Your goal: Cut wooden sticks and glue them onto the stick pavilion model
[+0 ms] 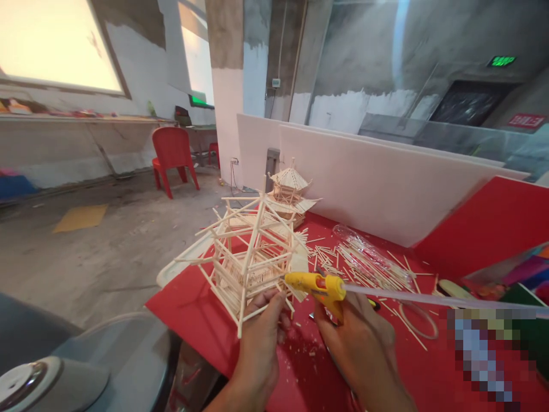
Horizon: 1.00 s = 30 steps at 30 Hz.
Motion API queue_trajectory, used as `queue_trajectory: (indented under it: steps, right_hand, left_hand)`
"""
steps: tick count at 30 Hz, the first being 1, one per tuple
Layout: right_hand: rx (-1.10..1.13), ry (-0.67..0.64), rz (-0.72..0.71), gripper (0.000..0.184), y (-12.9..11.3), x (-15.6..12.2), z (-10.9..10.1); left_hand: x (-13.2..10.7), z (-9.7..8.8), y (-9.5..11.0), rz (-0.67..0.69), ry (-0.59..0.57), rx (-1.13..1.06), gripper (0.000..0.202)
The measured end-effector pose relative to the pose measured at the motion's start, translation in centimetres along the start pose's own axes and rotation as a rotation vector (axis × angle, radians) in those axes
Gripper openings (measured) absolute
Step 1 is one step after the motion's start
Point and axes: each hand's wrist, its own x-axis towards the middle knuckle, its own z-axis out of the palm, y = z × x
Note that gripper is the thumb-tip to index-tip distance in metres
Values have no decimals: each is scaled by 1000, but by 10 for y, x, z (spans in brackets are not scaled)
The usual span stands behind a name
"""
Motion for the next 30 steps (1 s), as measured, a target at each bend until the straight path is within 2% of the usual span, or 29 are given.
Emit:
queue_trajectory:
  steps: [13,19,30]
  right_hand:
    - [-72,-60,-39,27,-1,-2,-1]
    - [-155,-100,14,26,-1,-4,-2]
    - [-123,-76,-31,25,0,-3,-1]
  left_hand:
    - [-2,1,3,-26,-15,-4,21]
    - [-3,2,4,-21,0,-23,23]
    - [-2,1,3,-31,-12,-21,25]
